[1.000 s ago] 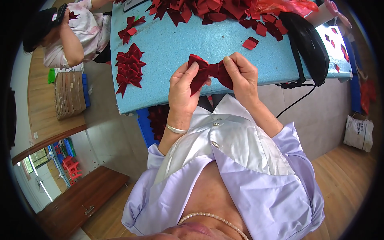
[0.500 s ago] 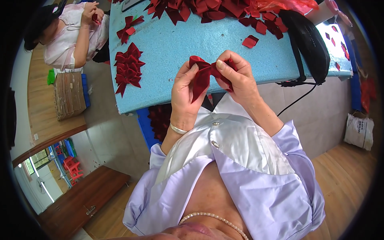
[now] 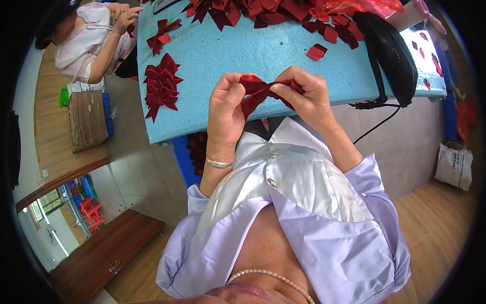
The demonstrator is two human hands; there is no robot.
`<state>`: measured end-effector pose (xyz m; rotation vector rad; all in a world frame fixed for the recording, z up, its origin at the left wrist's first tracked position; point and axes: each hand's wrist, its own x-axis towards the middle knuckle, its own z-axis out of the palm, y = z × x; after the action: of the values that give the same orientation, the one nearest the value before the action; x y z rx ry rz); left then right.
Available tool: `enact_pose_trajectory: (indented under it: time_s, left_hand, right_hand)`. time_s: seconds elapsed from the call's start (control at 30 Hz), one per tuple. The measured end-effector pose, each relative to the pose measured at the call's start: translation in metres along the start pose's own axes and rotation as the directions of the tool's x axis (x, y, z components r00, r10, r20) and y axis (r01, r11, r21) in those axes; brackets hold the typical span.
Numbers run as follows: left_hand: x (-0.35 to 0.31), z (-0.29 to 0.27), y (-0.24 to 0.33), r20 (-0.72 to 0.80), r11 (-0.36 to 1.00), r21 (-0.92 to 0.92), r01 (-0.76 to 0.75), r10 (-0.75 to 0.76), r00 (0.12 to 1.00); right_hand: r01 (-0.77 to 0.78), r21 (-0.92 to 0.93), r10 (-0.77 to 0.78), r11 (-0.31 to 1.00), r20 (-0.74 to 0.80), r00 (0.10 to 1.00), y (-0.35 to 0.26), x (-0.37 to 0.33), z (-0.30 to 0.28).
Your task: Folding and tying strips of red fabric to create decorative bows.
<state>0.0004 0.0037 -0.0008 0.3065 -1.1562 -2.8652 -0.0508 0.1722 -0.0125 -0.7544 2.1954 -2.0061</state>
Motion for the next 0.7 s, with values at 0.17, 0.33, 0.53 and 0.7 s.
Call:
enact_pose_trajectory:
  time_s: [0.17, 0.33, 0.53, 0.7]
  left_hand:
    - [-0.004, -0.005, -0.013, 0.027, 0.971, 0.228, 0.077, -0.085, 0.996]
    - [-0.003, -0.009, -0.014, 0.025, 0.974, 0.171, 0.147, -0.154, 0.988]
    - [-0.002, -0.007, -0.015, 0.017, 0.978, 0.056, 0.199, -0.201, 0.980]
    - [-0.003, -0.004, -0.019, -0.026, 0.968, 0.181, 0.176, -0.174, 0.984]
  right_hand:
    - [-0.025, -0.033, 0.024, 0.999, -0.029, 0.999, 0.000, -0.002, 0.006]
    - [-0.249, 0.055, 0.249, 0.967, 0.001, 0.969, 0.008, -0.005, -0.004]
    - [-0.245, 0.450, 0.274, 0.859, 0.001, 0.962, 0.021, -0.010, 0.000]
    - [-0.225, 0.205, 0.221, 0.953, 0.039, 0.974, 0.014, -0.013, -0.004]
